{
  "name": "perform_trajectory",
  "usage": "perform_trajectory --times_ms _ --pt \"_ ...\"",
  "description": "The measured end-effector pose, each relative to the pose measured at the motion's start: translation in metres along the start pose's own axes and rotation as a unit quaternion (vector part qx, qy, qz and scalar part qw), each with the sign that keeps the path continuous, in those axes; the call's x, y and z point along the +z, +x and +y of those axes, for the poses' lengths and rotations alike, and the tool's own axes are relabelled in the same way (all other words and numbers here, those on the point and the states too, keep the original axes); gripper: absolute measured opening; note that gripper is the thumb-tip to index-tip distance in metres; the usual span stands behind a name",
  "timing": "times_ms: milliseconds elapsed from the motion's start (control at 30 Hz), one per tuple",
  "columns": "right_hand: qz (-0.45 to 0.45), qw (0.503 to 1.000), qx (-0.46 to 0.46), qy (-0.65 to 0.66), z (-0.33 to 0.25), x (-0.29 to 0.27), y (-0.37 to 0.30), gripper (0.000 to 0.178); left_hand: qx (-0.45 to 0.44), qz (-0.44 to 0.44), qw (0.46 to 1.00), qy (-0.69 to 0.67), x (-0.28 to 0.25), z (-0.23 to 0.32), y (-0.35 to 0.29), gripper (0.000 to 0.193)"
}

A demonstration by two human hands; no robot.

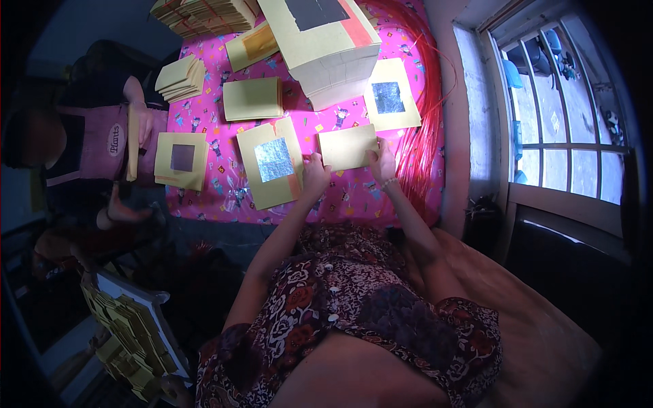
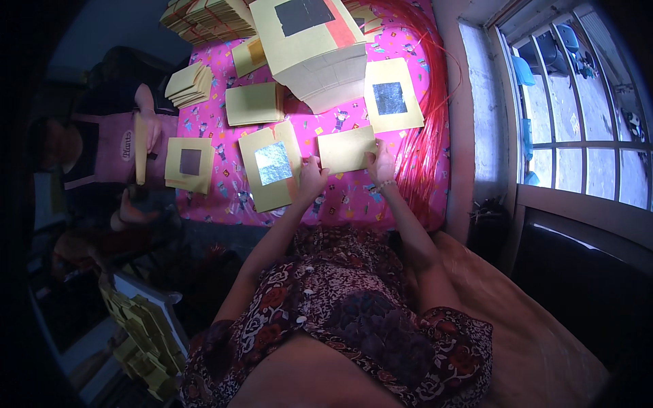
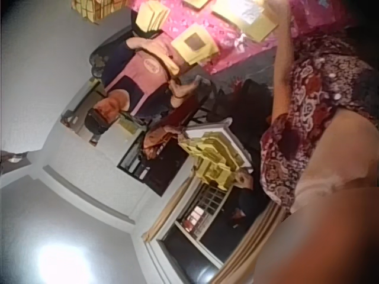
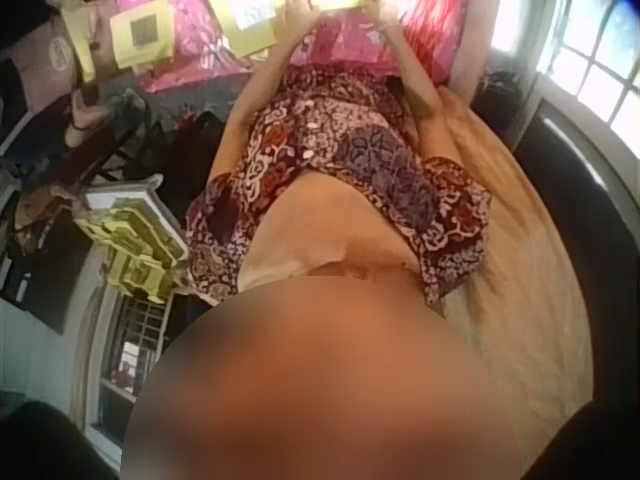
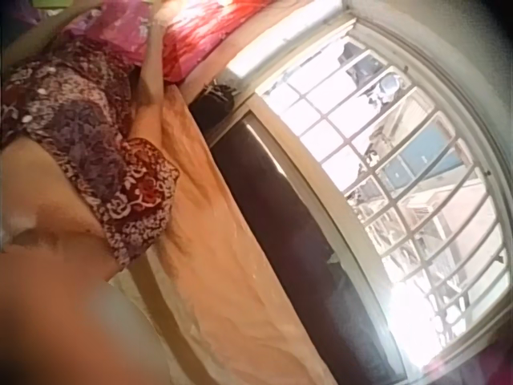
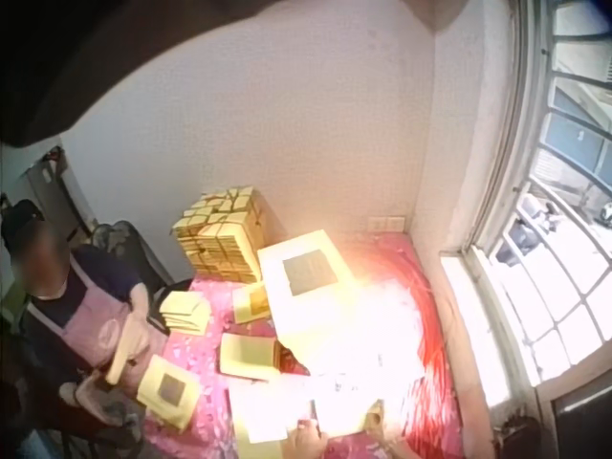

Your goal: Organizing and stacking yellow papers with foil squares on a table.

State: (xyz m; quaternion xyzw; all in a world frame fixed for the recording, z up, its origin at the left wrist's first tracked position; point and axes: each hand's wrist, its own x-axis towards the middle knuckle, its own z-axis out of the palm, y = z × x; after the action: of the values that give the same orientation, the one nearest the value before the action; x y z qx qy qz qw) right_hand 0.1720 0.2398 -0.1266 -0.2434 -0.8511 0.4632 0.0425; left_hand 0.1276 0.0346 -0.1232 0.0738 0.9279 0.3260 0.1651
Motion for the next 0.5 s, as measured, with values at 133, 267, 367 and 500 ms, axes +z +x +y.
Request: perform_trajectory --times_ms 133,267,367,500 --pt "-0.009 0.994 -0.065 -0.083 -0.016 0.011 0.001 0.046 -0.024 0.021 0.999 0.020 -0.004 -0.011 -0.007 0.032" --pt "0.018 0.990 -0.084 -0.110 0.016 0.015 0.001 0.048 -0.060 0.013 0.997 0.042 0.008 0.001 -0.002 0.026" --pt "-0.031 0.986 -0.078 -0.147 0.008 0.022 0.001 0.052 -0.047 0.036 0.995 0.077 0.008 -0.013 -0.007 0.023" --pt "-0.053 0.995 -0.024 -0.077 0.017 0.019 0.003 0.048 -0.076 -0.024 0.995 0.052 -0.023 0.013 -0.016 0.049"
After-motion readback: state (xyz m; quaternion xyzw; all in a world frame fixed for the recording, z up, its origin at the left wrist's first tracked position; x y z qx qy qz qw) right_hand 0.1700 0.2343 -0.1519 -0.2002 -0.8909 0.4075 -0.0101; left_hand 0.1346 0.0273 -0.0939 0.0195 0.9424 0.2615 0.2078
